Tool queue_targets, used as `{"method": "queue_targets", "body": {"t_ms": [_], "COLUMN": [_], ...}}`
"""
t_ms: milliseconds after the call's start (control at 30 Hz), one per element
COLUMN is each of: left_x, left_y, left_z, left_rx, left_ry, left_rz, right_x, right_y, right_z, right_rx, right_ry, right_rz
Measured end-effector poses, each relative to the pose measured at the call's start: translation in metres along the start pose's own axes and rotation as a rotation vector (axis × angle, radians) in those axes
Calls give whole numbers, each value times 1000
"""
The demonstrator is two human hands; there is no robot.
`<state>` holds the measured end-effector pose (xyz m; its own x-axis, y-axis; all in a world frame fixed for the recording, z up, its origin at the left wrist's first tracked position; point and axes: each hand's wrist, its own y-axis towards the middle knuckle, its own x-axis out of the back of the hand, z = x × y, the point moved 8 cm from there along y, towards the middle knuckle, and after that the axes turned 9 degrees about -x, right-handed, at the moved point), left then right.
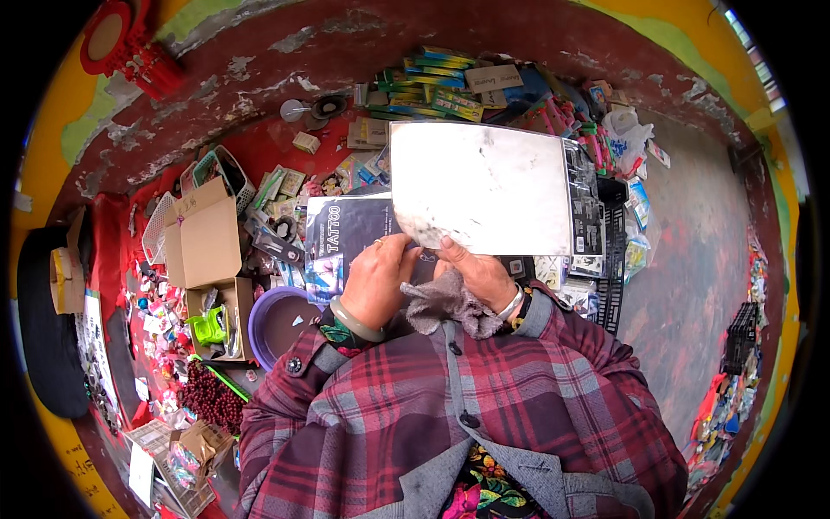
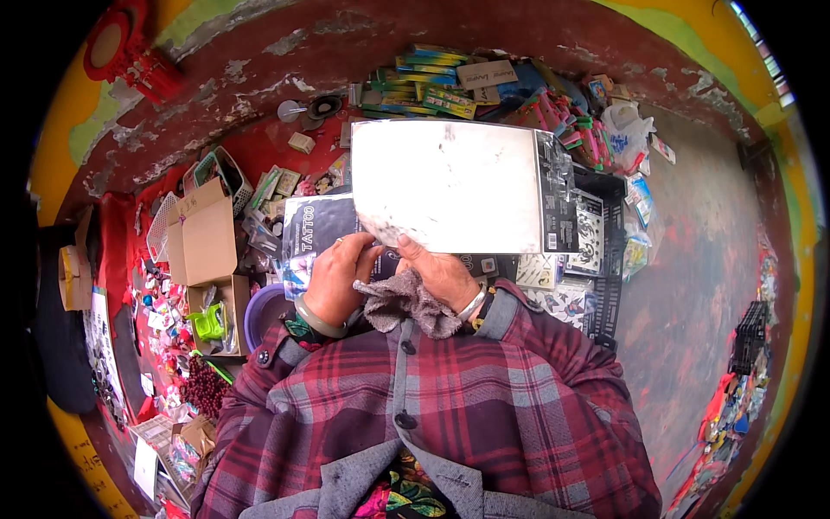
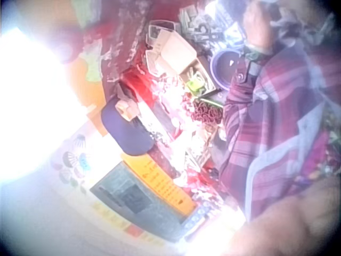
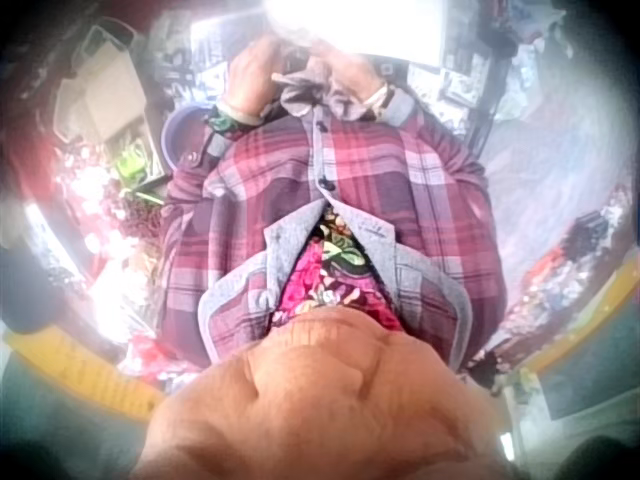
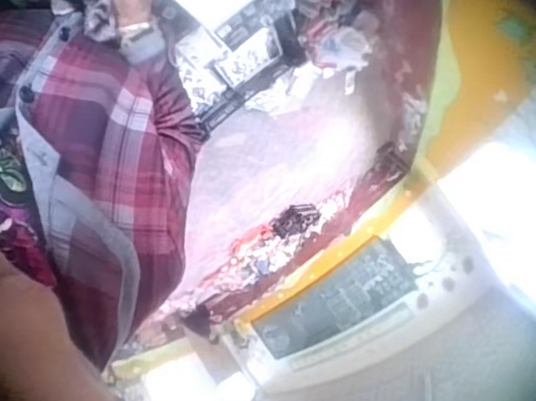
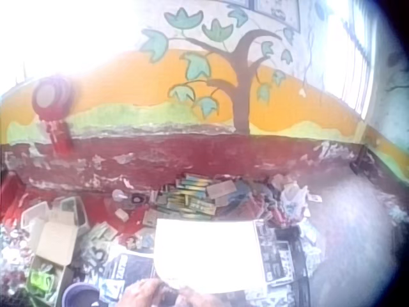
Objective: The person wipes a sheet of temporary tattoos with a cloth, then places it into a clear plastic bag. They repeat this process with a second sheet of stickers, wiping it and bagging it. The person also handles a small black circular object at the start.
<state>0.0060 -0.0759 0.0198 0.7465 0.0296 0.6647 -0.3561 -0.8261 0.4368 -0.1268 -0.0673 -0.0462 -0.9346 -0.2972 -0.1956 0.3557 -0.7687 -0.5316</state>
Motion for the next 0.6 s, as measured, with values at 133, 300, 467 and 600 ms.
{"method": "queue_targets", "body": {"t_ms": [133, 300, 467, 600], "left_x": [-5, -14, -23, -24], "left_y": [0, 2, 0, 0], "left_z": [4, 14, 25, 31], "left_rx": [33, 122, 213, 241], "left_ry": [31, 56, -17, -17], "left_rz": [40, 130, 158, 143], "right_x": [1, -2, -6, -8], "right_y": [1, -3, -6, -2], "right_z": [2, 4, 19, 13], "right_rx": [66, 91, 365, 382], "right_ry": [7, -28, -71, -167], "right_rz": [-20, -81, -170, -140]}}
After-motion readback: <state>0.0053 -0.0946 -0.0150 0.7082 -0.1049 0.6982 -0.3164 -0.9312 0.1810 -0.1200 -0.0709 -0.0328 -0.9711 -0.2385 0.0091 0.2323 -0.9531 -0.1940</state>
